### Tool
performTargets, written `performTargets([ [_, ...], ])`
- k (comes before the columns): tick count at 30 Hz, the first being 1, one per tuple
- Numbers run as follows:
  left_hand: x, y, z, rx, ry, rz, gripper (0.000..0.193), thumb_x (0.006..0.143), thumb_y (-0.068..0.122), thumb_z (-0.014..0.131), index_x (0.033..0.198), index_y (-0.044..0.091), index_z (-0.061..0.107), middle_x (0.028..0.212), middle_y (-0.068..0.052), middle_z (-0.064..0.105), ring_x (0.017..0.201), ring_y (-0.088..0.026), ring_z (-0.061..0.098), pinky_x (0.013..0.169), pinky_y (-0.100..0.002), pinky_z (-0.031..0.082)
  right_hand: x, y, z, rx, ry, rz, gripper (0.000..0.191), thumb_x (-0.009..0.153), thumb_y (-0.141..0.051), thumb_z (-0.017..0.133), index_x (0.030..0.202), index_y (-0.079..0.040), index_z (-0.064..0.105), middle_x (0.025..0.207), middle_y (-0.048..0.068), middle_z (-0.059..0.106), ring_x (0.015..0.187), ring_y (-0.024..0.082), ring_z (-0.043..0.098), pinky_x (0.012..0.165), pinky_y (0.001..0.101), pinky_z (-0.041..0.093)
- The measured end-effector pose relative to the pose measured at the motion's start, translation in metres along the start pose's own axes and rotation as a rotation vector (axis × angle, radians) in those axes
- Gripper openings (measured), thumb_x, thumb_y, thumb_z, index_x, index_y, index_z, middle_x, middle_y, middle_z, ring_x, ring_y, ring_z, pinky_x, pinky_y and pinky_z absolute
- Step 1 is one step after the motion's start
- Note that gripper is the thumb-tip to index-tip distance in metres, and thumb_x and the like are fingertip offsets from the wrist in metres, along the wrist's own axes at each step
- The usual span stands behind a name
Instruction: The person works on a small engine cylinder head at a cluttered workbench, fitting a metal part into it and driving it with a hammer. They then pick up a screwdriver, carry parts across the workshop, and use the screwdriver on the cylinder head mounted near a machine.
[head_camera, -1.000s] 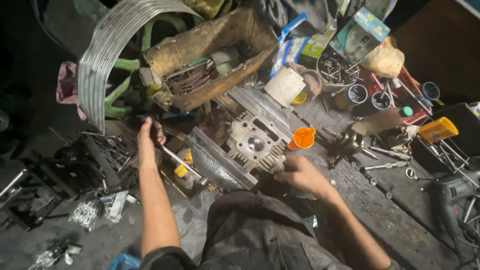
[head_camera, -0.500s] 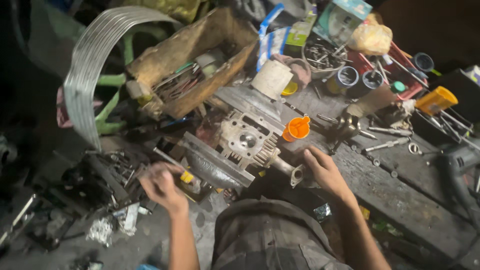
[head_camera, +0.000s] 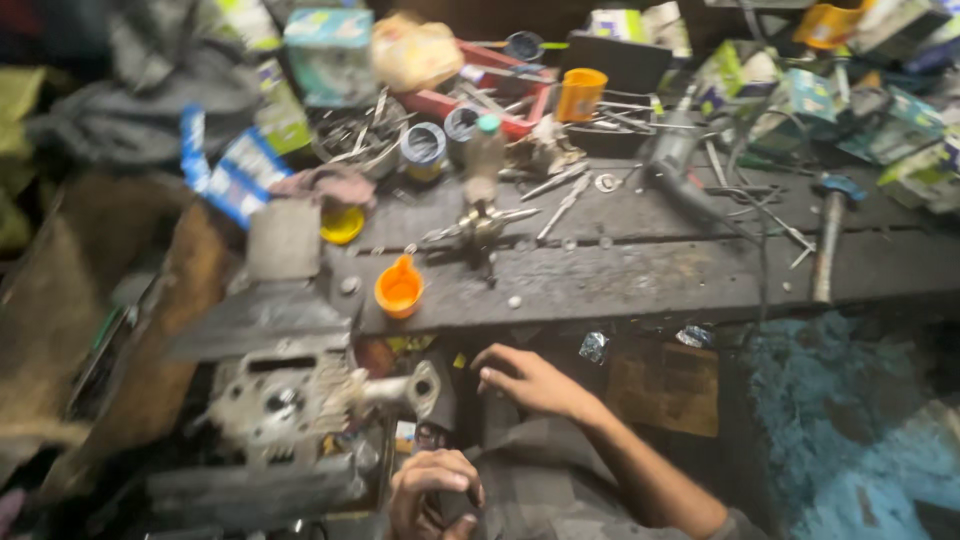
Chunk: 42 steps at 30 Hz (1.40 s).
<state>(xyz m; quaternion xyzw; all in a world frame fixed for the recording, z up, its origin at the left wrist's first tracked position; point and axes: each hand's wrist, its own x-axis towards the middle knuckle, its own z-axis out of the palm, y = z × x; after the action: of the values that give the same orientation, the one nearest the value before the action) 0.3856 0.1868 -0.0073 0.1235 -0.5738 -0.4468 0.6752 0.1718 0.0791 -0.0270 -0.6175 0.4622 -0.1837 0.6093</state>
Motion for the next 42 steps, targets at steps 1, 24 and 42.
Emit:
performTargets([
  [1, 0.006, -0.006, 0.005, 0.031, -0.009, -0.026, 0.038, 0.086, 0.005, 0.077, 0.119, 0.001, 0.058, 0.087, -0.016, 0.071, 0.071, -0.023, 0.071, 0.066, -0.034, 0.059, -0.005, 0.004, -0.006, 0.026, 0.019, 0.025, 0.029, 0.102, -0.026, 0.058, 0.124, -0.007, 0.063, 0.094, 0.006, 0.077, 0.088, 0.013, 0.070, 0.081, 0.0327, 0.058],
  [24, 0.357, -0.380, 0.105, 1.475, -0.044, -0.023, 0.061, 0.078, 0.027, 0.079, 0.134, 0.006, 0.063, 0.130, -0.033, 0.057, 0.120, -0.046, 0.053, 0.100, -0.049, 0.045, -0.089, 0.167, -0.313, 0.406, 0.316, 0.065, 0.030, 0.096, -0.016, 0.065, 0.124, -0.005, 0.067, 0.101, 0.006, 0.078, 0.085, 0.012, 0.065, 0.075, 0.0282, 0.054],
  [42, 0.375, -0.379, 0.072, 1.793, 0.066, -0.026, 0.022, 0.079, 0.014, 0.078, 0.101, 0.010, 0.076, 0.119, -0.019, 0.066, 0.112, -0.037, 0.060, 0.095, -0.047, 0.051, -0.054, 0.169, -0.437, 0.414, 0.241, -0.132, 0.028, 0.092, -0.001, 0.067, 0.120, 0.001, 0.067, 0.104, 0.012, 0.076, 0.099, 0.018, 0.071, 0.090, 0.0329, 0.056],
])
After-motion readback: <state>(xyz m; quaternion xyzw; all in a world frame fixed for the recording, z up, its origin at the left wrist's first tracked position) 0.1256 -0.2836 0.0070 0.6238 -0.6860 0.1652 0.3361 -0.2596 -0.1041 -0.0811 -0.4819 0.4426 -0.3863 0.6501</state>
